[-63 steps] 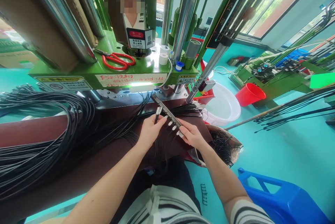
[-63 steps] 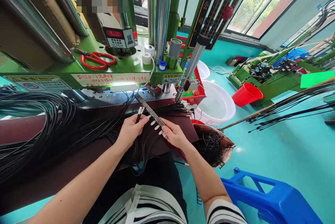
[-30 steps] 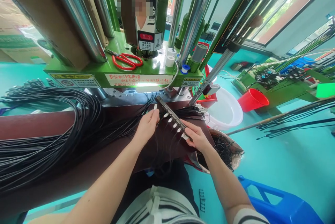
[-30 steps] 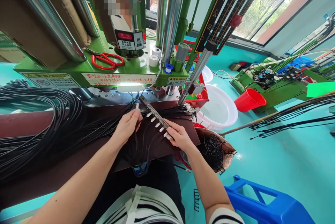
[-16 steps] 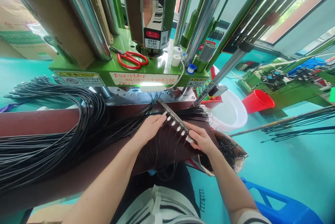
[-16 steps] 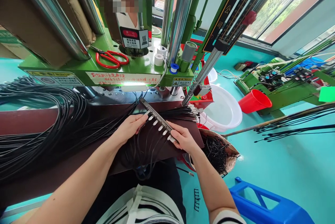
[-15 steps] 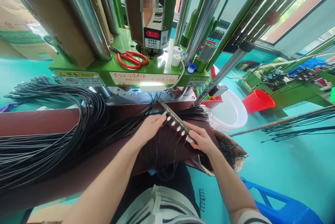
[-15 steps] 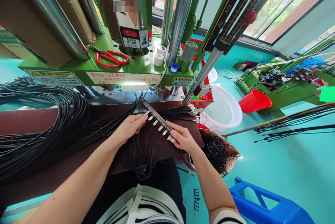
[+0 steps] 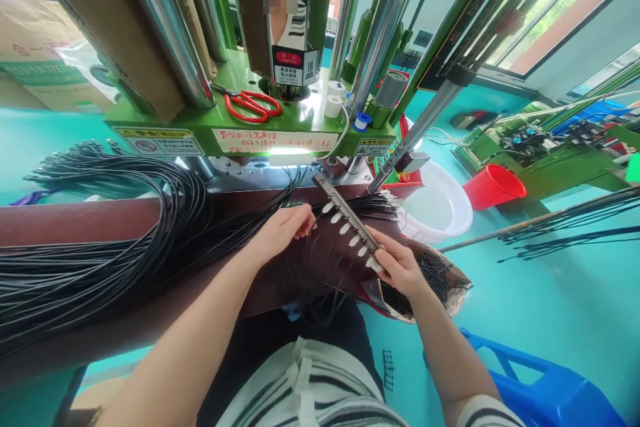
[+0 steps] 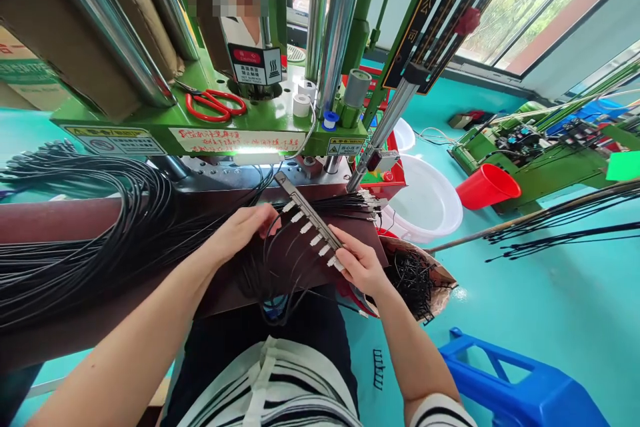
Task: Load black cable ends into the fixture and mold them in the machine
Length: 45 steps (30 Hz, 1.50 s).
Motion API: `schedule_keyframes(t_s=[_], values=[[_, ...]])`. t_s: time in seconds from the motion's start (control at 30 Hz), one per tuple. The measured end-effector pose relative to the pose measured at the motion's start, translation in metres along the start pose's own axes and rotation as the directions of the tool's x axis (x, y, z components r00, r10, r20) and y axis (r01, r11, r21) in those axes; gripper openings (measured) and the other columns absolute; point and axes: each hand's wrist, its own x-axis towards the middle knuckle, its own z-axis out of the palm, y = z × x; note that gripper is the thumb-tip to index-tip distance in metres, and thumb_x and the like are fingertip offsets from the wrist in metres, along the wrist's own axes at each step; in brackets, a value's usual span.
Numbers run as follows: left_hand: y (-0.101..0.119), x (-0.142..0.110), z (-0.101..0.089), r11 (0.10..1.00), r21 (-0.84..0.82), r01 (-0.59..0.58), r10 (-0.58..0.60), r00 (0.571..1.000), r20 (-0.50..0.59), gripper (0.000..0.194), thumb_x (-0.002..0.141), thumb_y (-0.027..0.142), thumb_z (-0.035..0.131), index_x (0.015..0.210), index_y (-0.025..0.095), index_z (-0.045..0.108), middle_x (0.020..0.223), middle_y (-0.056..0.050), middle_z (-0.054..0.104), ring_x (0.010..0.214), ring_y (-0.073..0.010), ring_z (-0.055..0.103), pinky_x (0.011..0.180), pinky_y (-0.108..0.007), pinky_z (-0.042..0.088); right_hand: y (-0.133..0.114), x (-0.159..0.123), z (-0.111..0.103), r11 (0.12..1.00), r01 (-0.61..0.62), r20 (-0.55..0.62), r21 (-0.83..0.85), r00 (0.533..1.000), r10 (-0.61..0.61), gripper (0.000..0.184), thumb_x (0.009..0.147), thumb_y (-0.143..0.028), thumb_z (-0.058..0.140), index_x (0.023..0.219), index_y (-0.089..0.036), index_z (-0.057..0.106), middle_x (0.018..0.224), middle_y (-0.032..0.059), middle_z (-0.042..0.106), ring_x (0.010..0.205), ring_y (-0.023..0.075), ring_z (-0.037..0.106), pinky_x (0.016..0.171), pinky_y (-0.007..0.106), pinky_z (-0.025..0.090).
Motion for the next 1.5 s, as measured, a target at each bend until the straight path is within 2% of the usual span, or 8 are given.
schedule_keyframes(t_s=[0.13, 0.27, 0.47, 0.67, 1.03, 1.2, 1.33, 1.5], values=[[-0.001, -0.012, 0.010, 0.784, 0.547, -0.294, 0.120, 0.936, 0.331, 0.021, 0.066, 0.039, 0.063, 0.073, 0.019, 0.059, 0.075, -0.002, 0.058, 0.076, -0.0188, 0.050, 0.070, -0.030, 0.037, -0.015, -0.027, 0.002, 0.997, 0.064, -0.056, -0.044, 0.996, -0.066, 0.049, 0.085, -0.039, 0.049, 0.130, -0.019, 0.044, 0.054, -0.0055, 0.034, 0.038, 0.0034, 0.027, 0.033, 0.018, 0.020], [-0.003, -0.014, 0.028, 0.584, 0.661, -0.470, 0.115, 0.855, 0.506, 0.005, 0.073, 0.024, 0.057, 0.073, 0.019, 0.058, 0.077, -0.004, 0.058, 0.076, -0.0190, 0.053, 0.065, -0.028, 0.038, -0.014, -0.037, 0.010, 0.994, 0.083, 0.011, -0.070, 0.997, -0.083, 0.049, 0.086, -0.038, 0.048, 0.130, -0.018, 0.043, 0.053, -0.0053, 0.036, 0.039, 0.0037, 0.030, 0.034, 0.017, 0.022], [-0.005, 0.011, 0.022, 0.561, 0.777, -0.285, 0.222, 0.956, 0.191, 0.028, 0.088, 0.031, 0.032, 0.087, 0.017, 0.057, 0.087, -0.007, 0.057, 0.074, -0.0184, 0.057, 0.060, -0.027, 0.038, -0.016, -0.024, 0.012, 0.997, -0.061, -0.091, 0.040, 0.994, 0.065, 0.050, 0.083, -0.039, 0.052, 0.127, -0.018, 0.047, 0.055, -0.0063, 0.033, 0.040, 0.0027, 0.026, 0.034, 0.017, 0.017], [-0.022, 0.046, 0.021, 0.496, 0.843, -0.209, 0.162, 0.976, 0.146, 0.029, 0.088, 0.028, 0.033, 0.079, 0.015, 0.057, 0.085, -0.009, 0.056, 0.069, -0.0189, 0.057, 0.057, -0.027, 0.036, -0.007, 0.017, -0.012, 0.985, -0.166, -0.068, 0.048, 0.983, 0.169, 0.056, 0.076, -0.041, 0.056, 0.125, -0.014, 0.049, 0.053, -0.0066, 0.036, 0.039, 0.0025, 0.026, 0.033, 0.016, 0.014], [-0.031, 0.025, 0.008, 0.881, 0.471, -0.048, 0.108, 0.989, -0.102, 0.012, 0.075, 0.018, 0.045, 0.086, 0.019, 0.047, 0.082, -0.003, 0.058, 0.076, -0.0162, 0.058, 0.070, -0.029, 0.044, 0.005, 0.055, -0.039, 0.907, -0.007, 0.103, -0.422, 0.993, 0.056, 0.044, 0.081, -0.031, 0.047, 0.122, -0.015, 0.045, 0.061, -0.0045, 0.048, 0.044, 0.0059, 0.039, 0.042, 0.020, 0.030], [-0.019, 0.004, -0.004, 0.955, 0.289, -0.062, 0.140, 0.957, -0.256, 0.015, 0.078, 0.029, 0.046, 0.090, 0.020, 0.049, 0.075, -0.001, 0.059, 0.064, -0.0141, 0.057, 0.064, -0.027, 0.045, -0.004, 0.058, -0.034, 0.367, 0.091, 0.091, -0.926, 0.996, -0.016, 0.023, 0.087, -0.031, 0.038, 0.098, -0.014, 0.049, 0.073, 0.0050, 0.061, 0.067, 0.0164, 0.054, 0.061, 0.027, 0.035], [-0.010, 0.004, -0.027, 0.936, 0.352, 0.006, 0.171, 0.866, -0.470, 0.016, 0.077, 0.032, 0.048, 0.085, 0.019, 0.053, 0.079, -0.003, 0.060, 0.071, -0.0159, 0.057, 0.070, -0.028, 0.044, -0.009, 0.056, -0.026, 0.055, 0.071, 0.070, -0.996, 0.997, -0.023, 0.019, 0.084, -0.030, 0.041, 0.087, -0.016, 0.053, 0.082, 0.0094, 0.062, 0.075, 0.0202, 0.056, 0.064, 0.028, 0.034], [-0.023, 0.027, -0.053, 0.970, 0.165, 0.176, -0.078, 0.876, -0.477, 0.034, 0.066, 0.033, 0.059, 0.095, 0.016, 0.053, 0.085, -0.005, 0.059, 0.080, -0.0193, 0.057, 0.076, -0.032, 0.043, -0.001, 0.055, -0.032, 0.233, 0.182, 0.146, -0.955, 0.976, -0.163, 0.019, 0.079, -0.026, 0.047, 0.092, -0.015, 0.057, 0.089, 0.0076, 0.059, 0.085, 0.0188, 0.053, 0.074, 0.028, 0.038]])
